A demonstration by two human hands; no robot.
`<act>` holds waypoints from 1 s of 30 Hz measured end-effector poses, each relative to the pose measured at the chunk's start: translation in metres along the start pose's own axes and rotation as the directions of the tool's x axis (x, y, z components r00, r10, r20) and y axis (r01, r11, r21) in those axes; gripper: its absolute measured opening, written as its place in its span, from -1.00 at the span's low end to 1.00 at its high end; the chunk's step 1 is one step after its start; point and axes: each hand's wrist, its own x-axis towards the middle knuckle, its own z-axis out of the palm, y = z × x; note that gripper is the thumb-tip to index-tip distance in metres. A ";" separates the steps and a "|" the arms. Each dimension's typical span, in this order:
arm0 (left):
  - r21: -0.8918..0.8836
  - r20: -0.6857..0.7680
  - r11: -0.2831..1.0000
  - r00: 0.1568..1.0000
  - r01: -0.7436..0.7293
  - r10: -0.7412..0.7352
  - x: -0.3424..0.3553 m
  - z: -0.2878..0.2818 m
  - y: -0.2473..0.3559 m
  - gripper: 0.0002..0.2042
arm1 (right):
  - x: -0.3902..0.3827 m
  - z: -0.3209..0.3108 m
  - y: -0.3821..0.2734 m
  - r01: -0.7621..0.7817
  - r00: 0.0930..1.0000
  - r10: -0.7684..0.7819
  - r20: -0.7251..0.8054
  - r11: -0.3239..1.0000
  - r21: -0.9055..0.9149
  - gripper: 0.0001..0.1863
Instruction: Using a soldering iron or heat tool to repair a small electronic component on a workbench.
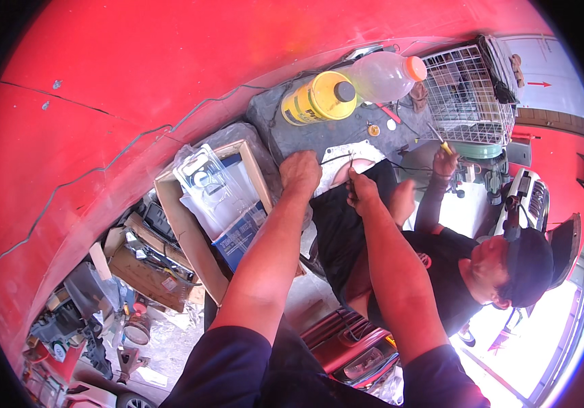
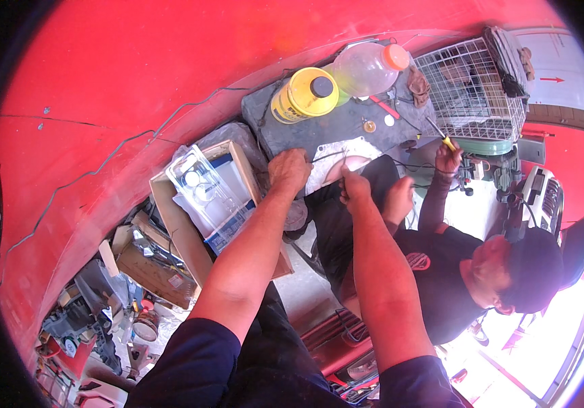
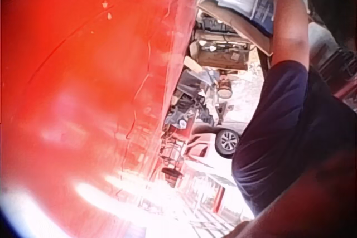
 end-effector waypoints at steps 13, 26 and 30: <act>-0.002 -0.017 1.000 1.000 -0.010 0.010 0.001 0.002 -0.001 -0.81 | 0.005 -0.001 0.001 -0.007 1.000 0.007 0.008 1.000 -0.024 -0.68; 0.017 0.016 1.000 1.000 0.017 -0.017 0.000 -0.002 0.001 -0.80 | -0.001 0.001 -0.001 -0.010 1.000 0.010 -0.004 1.000 -0.016 -0.68; 0.020 0.019 1.000 1.000 0.018 -0.019 -0.001 -0.002 0.002 -0.80 | -0.003 0.001 -0.002 -0.011 1.000 0.011 -0.012 1.000 -0.013 -0.67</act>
